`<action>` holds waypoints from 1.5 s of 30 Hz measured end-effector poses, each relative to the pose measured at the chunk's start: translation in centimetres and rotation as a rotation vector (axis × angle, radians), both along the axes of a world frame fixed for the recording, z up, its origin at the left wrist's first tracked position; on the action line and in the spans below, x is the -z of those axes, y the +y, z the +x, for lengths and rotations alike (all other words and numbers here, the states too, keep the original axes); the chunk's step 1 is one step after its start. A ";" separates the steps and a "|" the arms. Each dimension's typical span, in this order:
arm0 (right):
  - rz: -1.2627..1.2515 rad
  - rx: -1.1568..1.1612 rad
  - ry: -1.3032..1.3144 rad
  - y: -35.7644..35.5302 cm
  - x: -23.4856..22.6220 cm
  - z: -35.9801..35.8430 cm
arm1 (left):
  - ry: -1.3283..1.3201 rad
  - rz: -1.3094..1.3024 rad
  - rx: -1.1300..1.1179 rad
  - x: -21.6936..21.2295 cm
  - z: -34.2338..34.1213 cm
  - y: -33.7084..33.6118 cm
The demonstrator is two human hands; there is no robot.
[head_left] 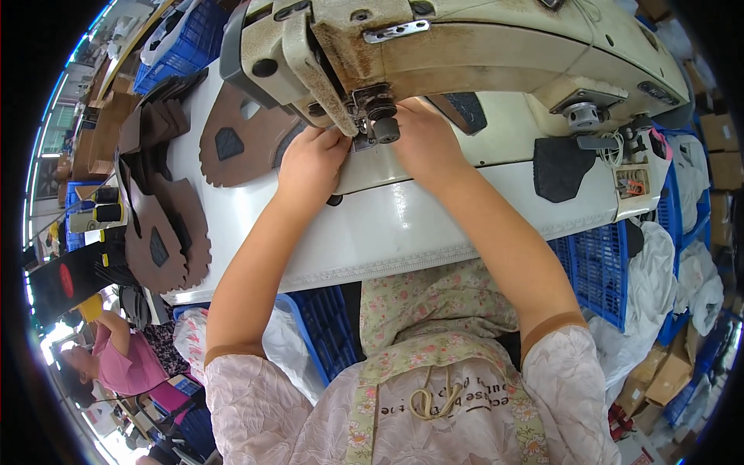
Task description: Sewing together components of shoe uppers using a heavy-duty industrial sewing machine.
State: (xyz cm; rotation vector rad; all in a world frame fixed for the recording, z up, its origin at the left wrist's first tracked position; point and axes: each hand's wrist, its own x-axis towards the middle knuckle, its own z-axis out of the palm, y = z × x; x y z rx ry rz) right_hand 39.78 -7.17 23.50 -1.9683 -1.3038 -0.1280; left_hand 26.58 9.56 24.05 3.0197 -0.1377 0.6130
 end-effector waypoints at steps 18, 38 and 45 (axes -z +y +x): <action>0.001 0.032 -0.203 0.0 0.0 0.1 | -0.051 -0.097 -0.070 -0.1 0.5 -0.7; 0.030 0.040 -0.205 0.1 -0.1 0.1 | -0.015 -0.173 -0.172 -0.1 0.5 -1.0; 0.045 0.042 -0.211 0.0 0.2 0.5 | -0.016 -0.167 -0.182 0.1 0.6 -0.9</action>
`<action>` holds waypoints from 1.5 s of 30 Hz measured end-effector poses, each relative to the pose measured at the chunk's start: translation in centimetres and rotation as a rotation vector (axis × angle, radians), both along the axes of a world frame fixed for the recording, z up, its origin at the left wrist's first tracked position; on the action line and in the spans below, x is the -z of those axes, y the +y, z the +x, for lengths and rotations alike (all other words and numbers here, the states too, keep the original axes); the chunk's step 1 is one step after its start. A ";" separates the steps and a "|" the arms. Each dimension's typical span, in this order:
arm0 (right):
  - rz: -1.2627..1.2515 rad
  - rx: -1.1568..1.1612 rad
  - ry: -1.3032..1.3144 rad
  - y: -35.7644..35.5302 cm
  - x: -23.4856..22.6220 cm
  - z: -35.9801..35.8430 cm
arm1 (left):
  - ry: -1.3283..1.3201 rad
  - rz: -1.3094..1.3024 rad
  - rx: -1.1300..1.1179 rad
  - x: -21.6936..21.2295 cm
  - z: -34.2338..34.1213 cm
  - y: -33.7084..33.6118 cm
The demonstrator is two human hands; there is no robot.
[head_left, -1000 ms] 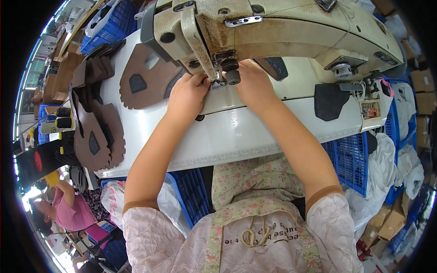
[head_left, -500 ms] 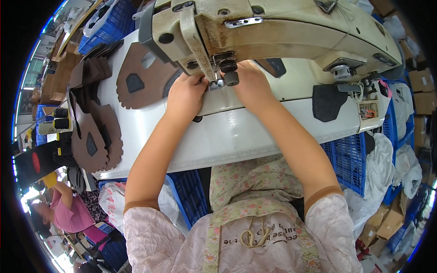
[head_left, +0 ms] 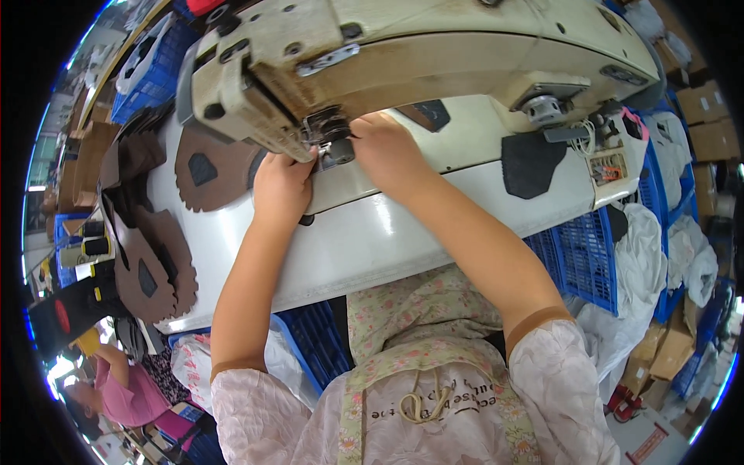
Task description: Sewing together components of shoe uppers using a heavy-duty industrial sewing machine.
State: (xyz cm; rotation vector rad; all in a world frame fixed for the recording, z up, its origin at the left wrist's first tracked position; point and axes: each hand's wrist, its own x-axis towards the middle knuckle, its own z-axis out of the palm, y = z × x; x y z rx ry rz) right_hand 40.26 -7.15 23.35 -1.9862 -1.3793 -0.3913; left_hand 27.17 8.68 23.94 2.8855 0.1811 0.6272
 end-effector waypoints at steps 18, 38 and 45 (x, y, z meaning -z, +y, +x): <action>0.022 0.003 -0.106 0.6 1.6 0.2 | 0.007 0.062 0.016 0.3 -0.1 0.2; -0.061 0.017 -0.113 0.5 0.9 0.0 | 0.011 0.050 -0.010 0.5 -0.2 0.3; -0.056 0.002 -0.092 0.5 1.3 0.1 | -0.002 0.042 -0.011 0.8 -0.1 0.6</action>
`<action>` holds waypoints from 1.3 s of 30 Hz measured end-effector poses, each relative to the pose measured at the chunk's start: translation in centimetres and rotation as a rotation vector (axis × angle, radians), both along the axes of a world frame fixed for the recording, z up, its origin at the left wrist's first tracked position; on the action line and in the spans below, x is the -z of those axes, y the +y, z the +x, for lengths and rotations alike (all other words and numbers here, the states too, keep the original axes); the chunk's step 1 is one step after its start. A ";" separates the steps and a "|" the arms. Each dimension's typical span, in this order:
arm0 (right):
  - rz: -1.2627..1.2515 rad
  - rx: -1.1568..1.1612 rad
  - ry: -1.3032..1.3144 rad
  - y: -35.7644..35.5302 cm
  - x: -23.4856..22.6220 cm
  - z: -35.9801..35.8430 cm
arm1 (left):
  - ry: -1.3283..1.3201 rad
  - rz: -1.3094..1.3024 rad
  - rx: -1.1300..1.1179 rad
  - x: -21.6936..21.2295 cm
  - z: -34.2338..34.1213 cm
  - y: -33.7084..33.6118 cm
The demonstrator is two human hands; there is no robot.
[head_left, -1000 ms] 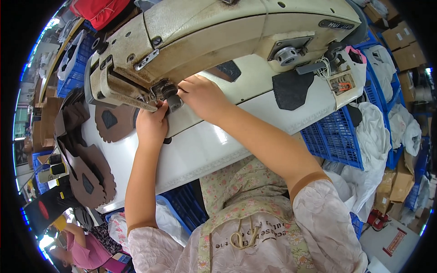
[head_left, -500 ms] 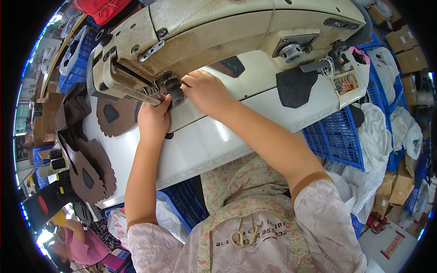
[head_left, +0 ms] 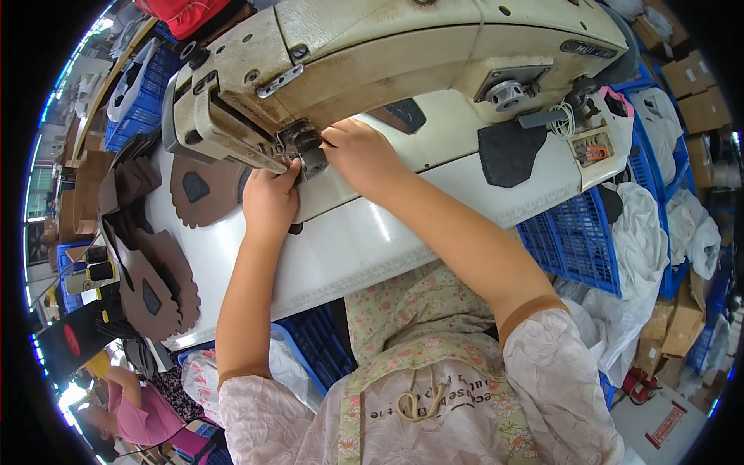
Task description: Sewing together components of shoe uppers using a heavy-duty industrial sewing machine.
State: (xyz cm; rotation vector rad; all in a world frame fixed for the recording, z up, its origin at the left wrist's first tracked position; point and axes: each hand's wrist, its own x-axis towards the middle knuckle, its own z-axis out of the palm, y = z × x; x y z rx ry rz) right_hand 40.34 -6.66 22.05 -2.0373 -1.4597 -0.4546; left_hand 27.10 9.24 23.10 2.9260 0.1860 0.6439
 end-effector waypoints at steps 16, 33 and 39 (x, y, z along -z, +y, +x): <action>0.062 -0.002 -0.001 0.2 0.4 0.0 | 0.001 -0.008 -0.007 -0.1 -0.2 0.0; 0.725 -0.049 0.359 -18.4 -8.5 3.4 | 0.002 -0.122 -0.084 0.6 -0.8 0.9; 0.838 0.865 0.400 -33.3 -8.7 22.3 | -0.023 -0.168 -0.039 -0.1 0.6 -0.7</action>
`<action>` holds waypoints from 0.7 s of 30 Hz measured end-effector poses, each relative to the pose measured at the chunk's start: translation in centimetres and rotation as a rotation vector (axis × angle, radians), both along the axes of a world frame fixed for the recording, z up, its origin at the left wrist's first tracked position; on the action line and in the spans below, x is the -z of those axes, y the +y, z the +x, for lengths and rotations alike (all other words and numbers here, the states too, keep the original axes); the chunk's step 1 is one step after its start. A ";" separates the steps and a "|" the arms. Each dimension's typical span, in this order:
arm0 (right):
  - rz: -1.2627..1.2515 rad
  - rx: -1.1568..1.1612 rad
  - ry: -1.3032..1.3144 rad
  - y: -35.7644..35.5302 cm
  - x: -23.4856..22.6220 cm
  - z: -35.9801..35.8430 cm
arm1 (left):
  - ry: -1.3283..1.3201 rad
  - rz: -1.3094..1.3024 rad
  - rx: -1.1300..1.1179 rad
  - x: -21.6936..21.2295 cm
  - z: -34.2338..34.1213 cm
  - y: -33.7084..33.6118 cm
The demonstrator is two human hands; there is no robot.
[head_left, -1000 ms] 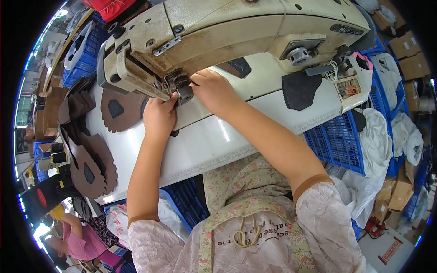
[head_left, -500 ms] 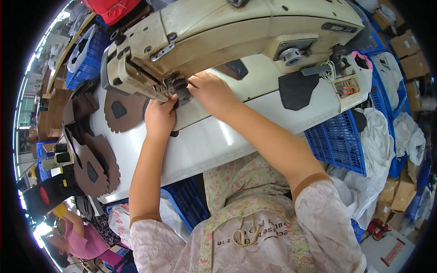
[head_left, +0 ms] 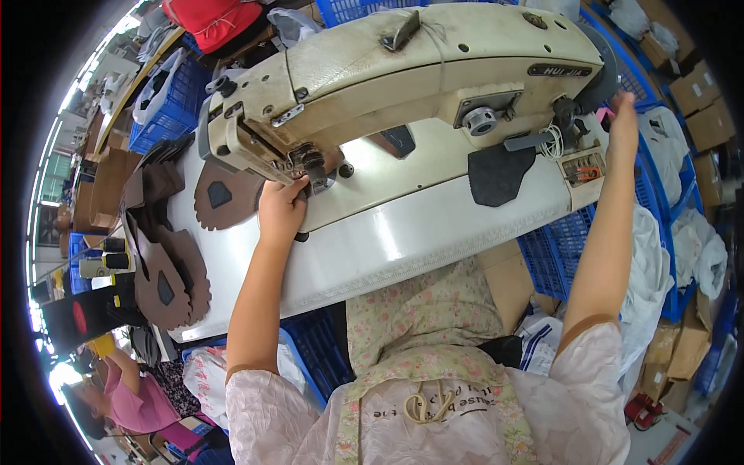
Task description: Sewing together components of shoe uppers using a heavy-duty industrial sewing machine.
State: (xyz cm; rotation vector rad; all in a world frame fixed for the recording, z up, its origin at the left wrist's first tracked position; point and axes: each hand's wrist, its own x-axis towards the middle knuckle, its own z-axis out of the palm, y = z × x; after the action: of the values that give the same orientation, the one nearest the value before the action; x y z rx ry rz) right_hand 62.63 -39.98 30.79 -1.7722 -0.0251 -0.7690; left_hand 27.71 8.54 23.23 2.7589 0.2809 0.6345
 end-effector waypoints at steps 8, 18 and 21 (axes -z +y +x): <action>-0.155 -0.134 0.349 1.9 -3.3 4.2 | -0.010 0.013 -0.035 -0.3 -1.0 0.2; -0.660 -0.054 0.349 4.7 -9.1 6.9 | -0.002 -0.002 -0.071 1.5 -1.7 1.9; -0.364 -0.203 0.150 -0.1 -6.0 2.9 | -0.039 -0.043 0.027 0.8 -1.6 2.1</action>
State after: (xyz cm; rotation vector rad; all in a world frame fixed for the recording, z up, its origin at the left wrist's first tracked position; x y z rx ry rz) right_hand 65.55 -40.10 36.75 -2.1289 -0.2548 -0.5042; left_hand 26.15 10.65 22.47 2.7012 0.2449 0.6666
